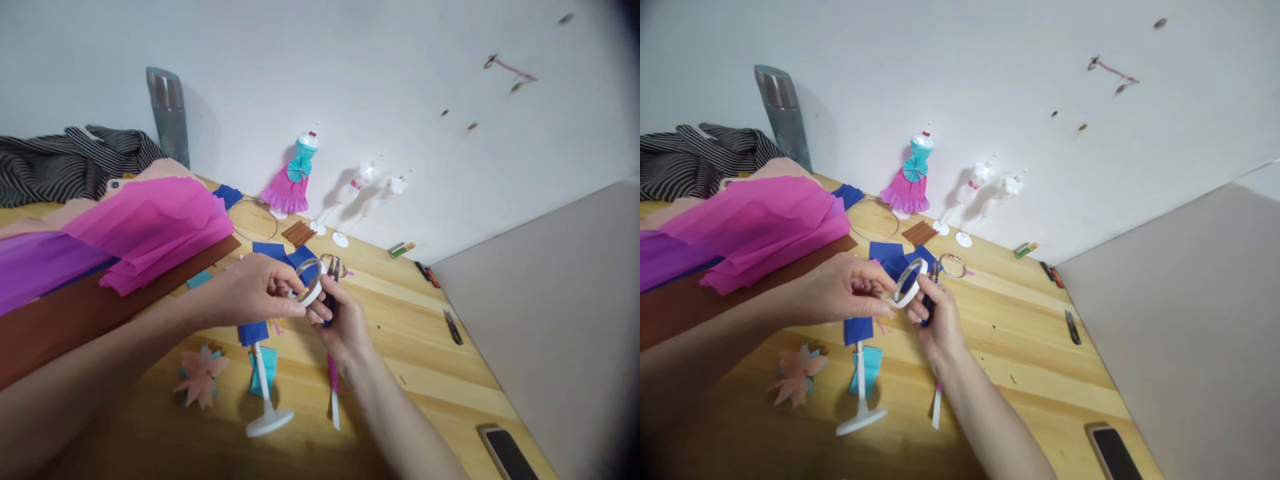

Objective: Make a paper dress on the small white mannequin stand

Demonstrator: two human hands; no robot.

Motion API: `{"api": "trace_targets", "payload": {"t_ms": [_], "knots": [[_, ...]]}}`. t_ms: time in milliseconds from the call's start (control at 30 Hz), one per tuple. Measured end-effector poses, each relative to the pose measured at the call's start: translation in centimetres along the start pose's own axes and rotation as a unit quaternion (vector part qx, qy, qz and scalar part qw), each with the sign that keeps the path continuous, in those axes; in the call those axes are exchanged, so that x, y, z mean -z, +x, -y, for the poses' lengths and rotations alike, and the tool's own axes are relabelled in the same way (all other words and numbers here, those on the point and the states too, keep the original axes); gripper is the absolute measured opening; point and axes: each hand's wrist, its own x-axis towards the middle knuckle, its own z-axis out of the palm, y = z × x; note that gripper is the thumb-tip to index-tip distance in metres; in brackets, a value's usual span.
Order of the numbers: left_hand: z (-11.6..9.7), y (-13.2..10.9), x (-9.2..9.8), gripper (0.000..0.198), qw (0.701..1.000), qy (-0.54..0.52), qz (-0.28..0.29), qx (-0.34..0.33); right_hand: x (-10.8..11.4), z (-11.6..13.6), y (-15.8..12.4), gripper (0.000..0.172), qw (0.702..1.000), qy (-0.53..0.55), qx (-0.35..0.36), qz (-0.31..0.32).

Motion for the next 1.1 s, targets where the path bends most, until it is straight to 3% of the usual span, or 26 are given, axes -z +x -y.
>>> {"api": "trace_targets", "payload": {"t_ms": [100,167,333,500,600,667,767,867,967,1033,1100], "knots": [[-0.3,0.1,-0.2,0.016,0.998,0.053,-0.009,-0.018,0.0,0.2,0.2,0.033,1.0,0.015,0.004,0.001],[-0.6,0.1,0.0,0.02,0.996,0.083,-0.005,-0.027,0.2,0.4,0.4,0.031,1.0,0.02,0.013,-0.001],[-0.7,-0.3,-0.1,0.019,0.997,0.038,0.065,-0.029,1.6,1.8,1.5,0.028,0.997,0.03,0.065,-0.018],[0.0,-0.4,-2.8,0.015,0.993,0.044,0.078,-0.079,2.3,3.7,1.8,0.03,0.995,0.02,0.094,-0.007],[0.5,-0.4,-4.9,0.019,0.973,0.085,0.16,-0.146,1.5,4.2,1.1,0.03,0.996,0.0,0.093,0.011],[0.8,-0.3,-6.0,0.022,0.961,0.135,0.172,-0.167,0.6,4.1,0.6,0.032,0.994,-0.024,0.1,0.022],[0.8,-0.4,-6.8,0.018,0.968,0.163,0.127,-0.144,-0.4,3.6,-0.1,0.035,0.989,-0.076,0.118,0.044],[0.2,-0.6,-6.2,0.013,0.983,0.129,0.067,-0.108,-0.7,2.8,-0.6,0.033,0.977,-0.148,0.143,0.056],[-1.0,-0.9,-4.2,0.02,0.982,0.138,0.021,-0.125,-0.5,2.2,-0.9,0.029,0.962,-0.222,0.146,0.054],[-1.8,-1.1,-2.4,0.039,0.979,0.156,0.012,-0.131,-0.4,2.0,-1.0,0.029,0.962,-0.23,0.129,0.066],[-2.4,-1.1,-0.7,0.042,0.984,0.136,-0.05,-0.107,-0.5,1.8,-1.0,0.03,0.971,-0.201,0.093,0.094]]}}
